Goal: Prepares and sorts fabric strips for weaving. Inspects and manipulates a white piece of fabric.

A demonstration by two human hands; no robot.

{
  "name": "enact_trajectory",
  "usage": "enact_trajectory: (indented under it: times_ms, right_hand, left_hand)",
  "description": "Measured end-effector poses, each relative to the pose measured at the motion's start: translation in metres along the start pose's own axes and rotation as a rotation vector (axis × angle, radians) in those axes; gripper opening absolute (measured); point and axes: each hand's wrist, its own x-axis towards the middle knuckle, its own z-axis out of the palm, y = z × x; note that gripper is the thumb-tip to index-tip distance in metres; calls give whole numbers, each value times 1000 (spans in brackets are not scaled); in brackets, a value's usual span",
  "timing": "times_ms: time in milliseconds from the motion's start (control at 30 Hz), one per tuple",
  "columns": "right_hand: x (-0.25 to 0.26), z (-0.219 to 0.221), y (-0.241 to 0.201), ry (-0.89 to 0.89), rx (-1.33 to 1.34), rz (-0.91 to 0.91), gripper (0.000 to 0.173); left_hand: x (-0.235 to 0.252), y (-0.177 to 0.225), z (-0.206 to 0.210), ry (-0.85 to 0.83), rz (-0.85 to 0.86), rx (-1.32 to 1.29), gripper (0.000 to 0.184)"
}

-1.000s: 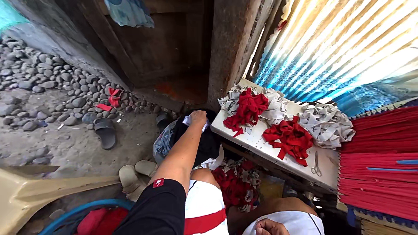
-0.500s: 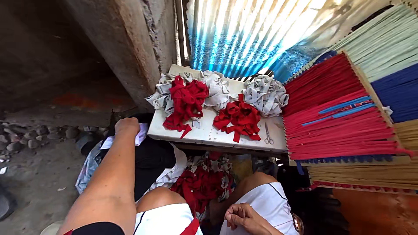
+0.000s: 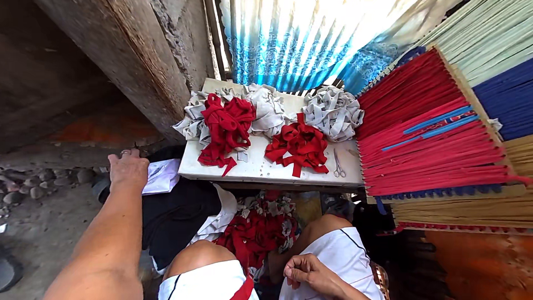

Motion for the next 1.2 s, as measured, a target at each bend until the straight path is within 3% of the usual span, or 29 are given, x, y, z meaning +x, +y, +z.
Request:
enact_trajectory:
  times_ms: [67,167,300,533,833,1067,1200]
  right_hand:
    - [1,1,-1,-3,2,5,18]
    - [2,2,-2,-8,-4,-2,18]
    - [3,4,-3,-5,-10,-6,19]
    - [3,2,-1,3,28,-3,19]
    - [5,1,1,11,74,3,18]
    - [8,1,4,-2,81,-3,18]
    - [8,1,4,-3,94,8,19]
  left_hand:
    - [7,-5,8,-99,77,-150,13]
    - [26,-9,15,-254,79,-365,17]
    - [25,-1,-6,-342,6,-340,18]
    - [32,-1,15,-293,6,-370,32]
    - [49,-11,40,-290,-80,-386,23]
    - [44,-7,39,-205,42,-347,18]
    - [41,-6,40,-192,-48,-389,22]
